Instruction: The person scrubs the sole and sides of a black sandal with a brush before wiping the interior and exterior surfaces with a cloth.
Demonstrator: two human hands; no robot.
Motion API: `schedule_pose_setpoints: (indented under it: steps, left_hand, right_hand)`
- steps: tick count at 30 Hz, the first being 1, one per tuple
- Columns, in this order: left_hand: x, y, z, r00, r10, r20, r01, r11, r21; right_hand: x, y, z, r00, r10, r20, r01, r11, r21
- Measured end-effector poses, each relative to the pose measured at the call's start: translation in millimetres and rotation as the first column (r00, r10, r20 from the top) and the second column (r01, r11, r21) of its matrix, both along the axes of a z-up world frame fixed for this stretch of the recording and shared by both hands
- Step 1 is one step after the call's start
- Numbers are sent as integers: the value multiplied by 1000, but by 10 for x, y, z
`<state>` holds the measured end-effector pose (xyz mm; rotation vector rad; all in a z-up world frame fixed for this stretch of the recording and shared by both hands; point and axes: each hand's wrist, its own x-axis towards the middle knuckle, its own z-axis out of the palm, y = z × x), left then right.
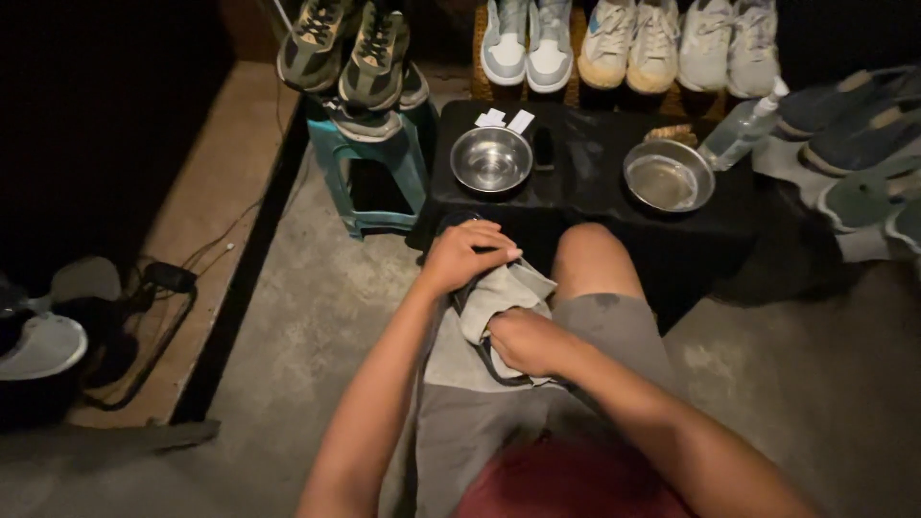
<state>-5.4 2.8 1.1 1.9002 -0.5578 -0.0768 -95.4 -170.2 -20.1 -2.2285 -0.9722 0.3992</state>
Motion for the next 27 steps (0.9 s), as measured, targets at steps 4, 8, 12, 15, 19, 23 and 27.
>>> schedule_pose_setpoints:
  steps: [4, 8, 12, 15, 19, 23, 27]
  left_hand:
    - [-6, -8, 3, 1000, 9, -12, -8, 996, 93]
    - [-17, -86, 104, 999, 27, 39, -35, 974, 225]
    - [-41, -241, 48, 998, 55, -23, -44, 945, 323]
    - [39, -245, -23, 996, 19, -87, 17, 920, 392]
    - [36, -279, 50, 992, 16, -122, 39, 900, 434]
    - [83, -266, 60, 988, 16, -155, 44, 925, 379]
    - [38, -258, -45, 989, 28, -143, 20, 947, 321]
  right_hand:
    - [381, 158, -465, 998, -8, 58, 7, 1000, 23]
    - [740, 275, -894, 967, -133, 219, 151, 986, -68]
    - [721, 349, -1085, 949, -231, 215, 257, 961, -102]
    - [682, 284, -1086, 918, -319, 234, 355, 926, -130]
    - [350, 76, -911, 911, -391, 131, 404, 908, -106]
    - [-134, -233, -481, 972, -231, -46, 235, 965, 119]
    - [-515, -498, -288, 966, -45, -256, 122, 948, 293]
